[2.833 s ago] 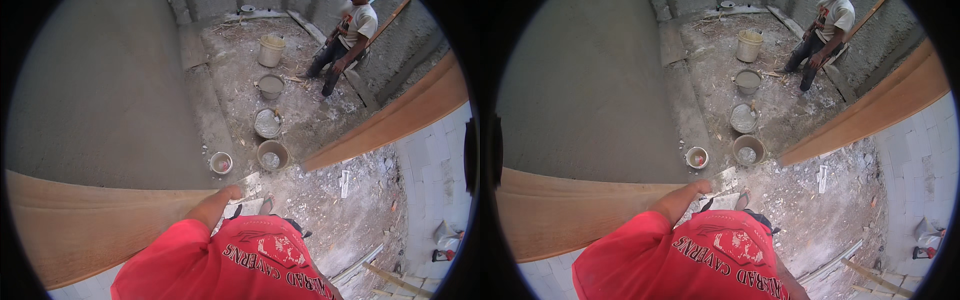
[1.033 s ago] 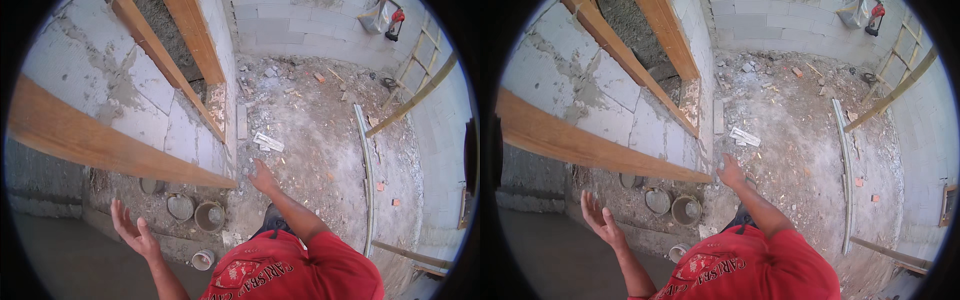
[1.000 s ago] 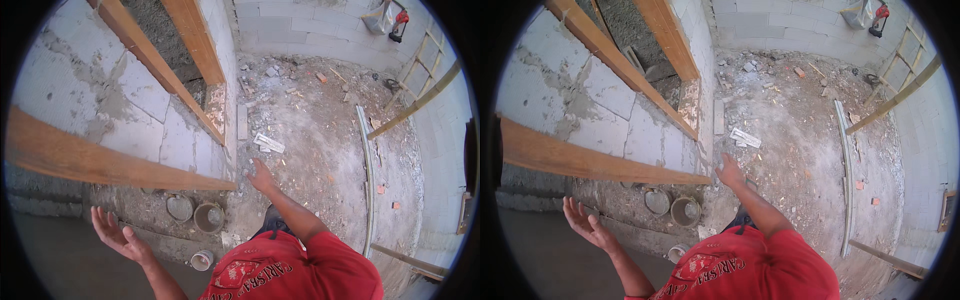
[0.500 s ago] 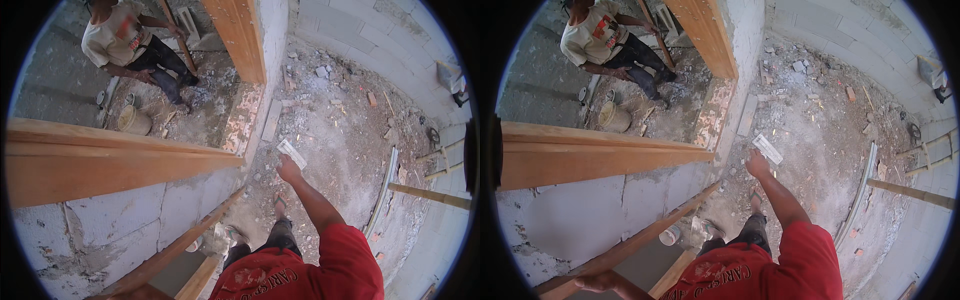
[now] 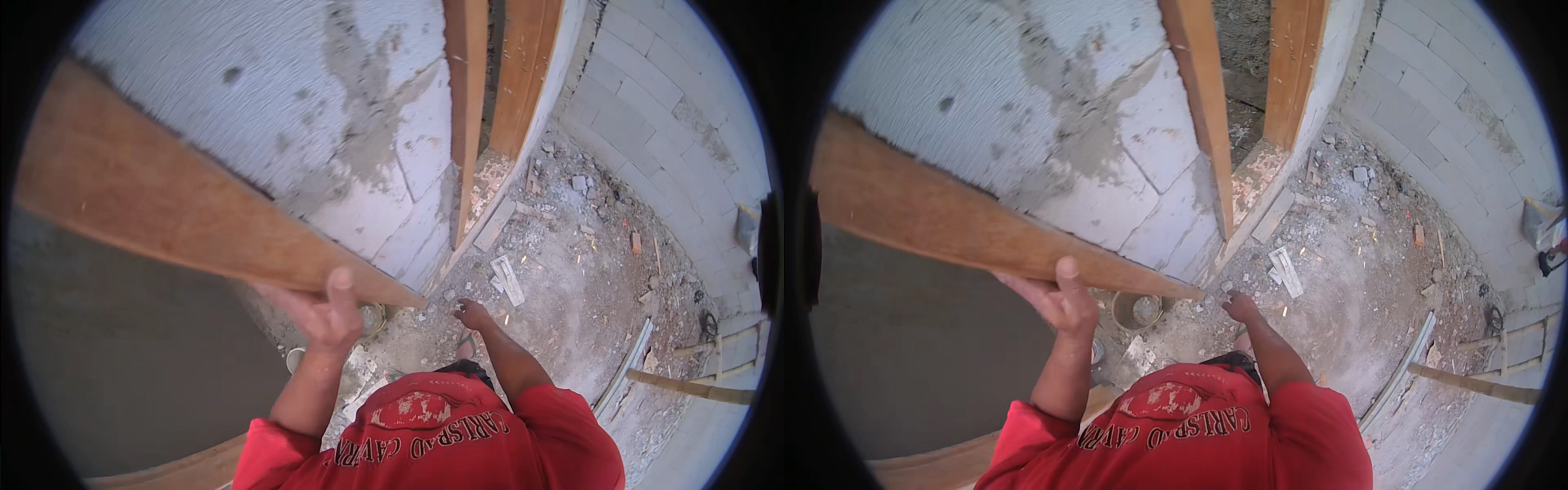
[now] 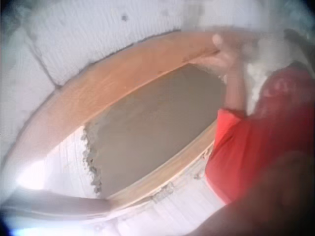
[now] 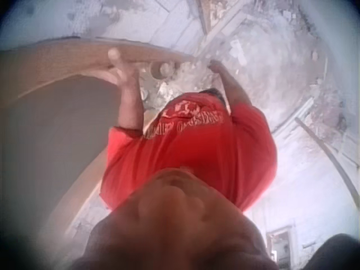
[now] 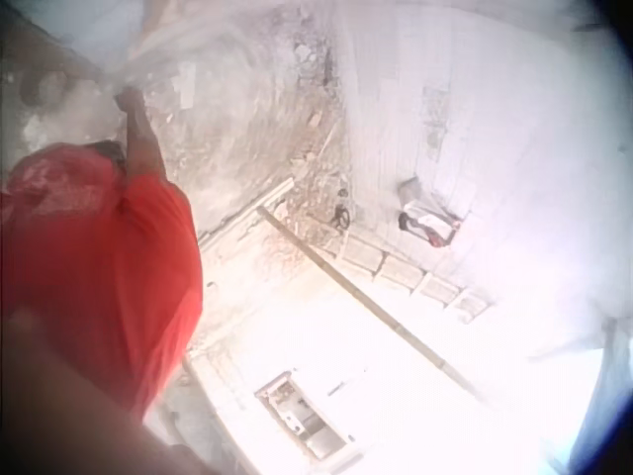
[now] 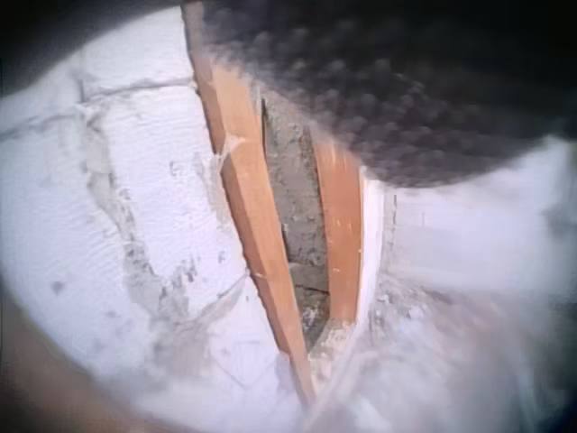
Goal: The person applies plaster to a wall using a trowel and then refills the trowel with cement mixture from a bucket.
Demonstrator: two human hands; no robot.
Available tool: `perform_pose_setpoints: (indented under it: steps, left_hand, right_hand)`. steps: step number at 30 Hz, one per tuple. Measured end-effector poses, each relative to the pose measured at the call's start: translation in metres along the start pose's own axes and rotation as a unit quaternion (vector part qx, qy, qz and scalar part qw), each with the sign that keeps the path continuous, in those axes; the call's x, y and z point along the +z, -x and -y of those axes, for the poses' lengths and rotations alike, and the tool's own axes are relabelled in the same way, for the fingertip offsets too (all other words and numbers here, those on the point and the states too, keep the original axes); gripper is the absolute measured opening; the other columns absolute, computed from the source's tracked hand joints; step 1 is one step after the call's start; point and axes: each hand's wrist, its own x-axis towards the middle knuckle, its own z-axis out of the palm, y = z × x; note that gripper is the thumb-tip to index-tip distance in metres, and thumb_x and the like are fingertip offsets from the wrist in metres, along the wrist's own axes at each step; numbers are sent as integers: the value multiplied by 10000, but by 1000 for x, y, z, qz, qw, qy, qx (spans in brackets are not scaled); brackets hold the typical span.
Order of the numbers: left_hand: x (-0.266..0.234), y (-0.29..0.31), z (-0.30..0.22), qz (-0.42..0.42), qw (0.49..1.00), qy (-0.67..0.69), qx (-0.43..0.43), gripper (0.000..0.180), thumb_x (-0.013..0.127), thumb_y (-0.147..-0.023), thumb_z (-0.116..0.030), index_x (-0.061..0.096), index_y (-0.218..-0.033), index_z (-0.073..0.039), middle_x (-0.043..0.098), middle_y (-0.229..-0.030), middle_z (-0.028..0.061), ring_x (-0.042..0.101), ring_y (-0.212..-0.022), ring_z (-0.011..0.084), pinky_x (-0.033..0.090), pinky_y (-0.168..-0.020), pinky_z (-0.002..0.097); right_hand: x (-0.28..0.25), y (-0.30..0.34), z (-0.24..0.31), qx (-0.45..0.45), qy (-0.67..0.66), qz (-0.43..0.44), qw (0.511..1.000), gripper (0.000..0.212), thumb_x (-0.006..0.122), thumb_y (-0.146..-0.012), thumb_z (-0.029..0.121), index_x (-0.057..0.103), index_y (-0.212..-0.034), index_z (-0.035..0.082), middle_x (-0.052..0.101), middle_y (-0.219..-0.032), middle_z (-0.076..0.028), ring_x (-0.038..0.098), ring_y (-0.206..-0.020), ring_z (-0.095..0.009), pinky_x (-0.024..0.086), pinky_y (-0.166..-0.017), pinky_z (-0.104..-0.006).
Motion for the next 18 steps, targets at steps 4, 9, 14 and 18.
perform_pose_setpoints:
  steps: [4,9,14,18]
  left_hand:
    - [-52,58,28,256,962,-93,18,961,691,-856,-280,35,-1491,21,0,-1538,304,109,-1430,430,203,-1144,444]
    - [-201,226,147,680,643,-53,-348,613,563,-874,-503,529,-1334,-99,584,-1267,204,552,-1171,379,424,-1006,430]
    - [-439,507,219,562,593,-244,-524,518,549,-871,-464,636,-1183,-59,612,-1217,189,575,-1143,332,449,-974,428]
    - [-623,604,193,528,499,-357,-588,482,468,-903,-450,673,-1103,-63,614,-1192,217,567,-1136,373,444,-968,449]
  right_hand:
    - [-23,60,155,-73,-209,-348,911,565,596,-928,315,434,-1372,6,500,-1337,-206,514,-1197,-346,435,-973,-408]
    - [-80,151,318,-301,-216,-491,788,641,472,-984,443,307,-1458,44,343,-1477,-140,350,-1346,-300,349,-1060,-426]
    - [-87,178,423,-430,-77,-533,725,830,389,-939,633,261,-1450,-8,316,-1468,-172,340,-1345,-276,330,-1080,-409]
    - [-91,162,483,-500,-101,-573,642,831,497,-939,556,208,-1451,-32,303,-1435,-209,376,-1275,-273,353,-1056,-406]
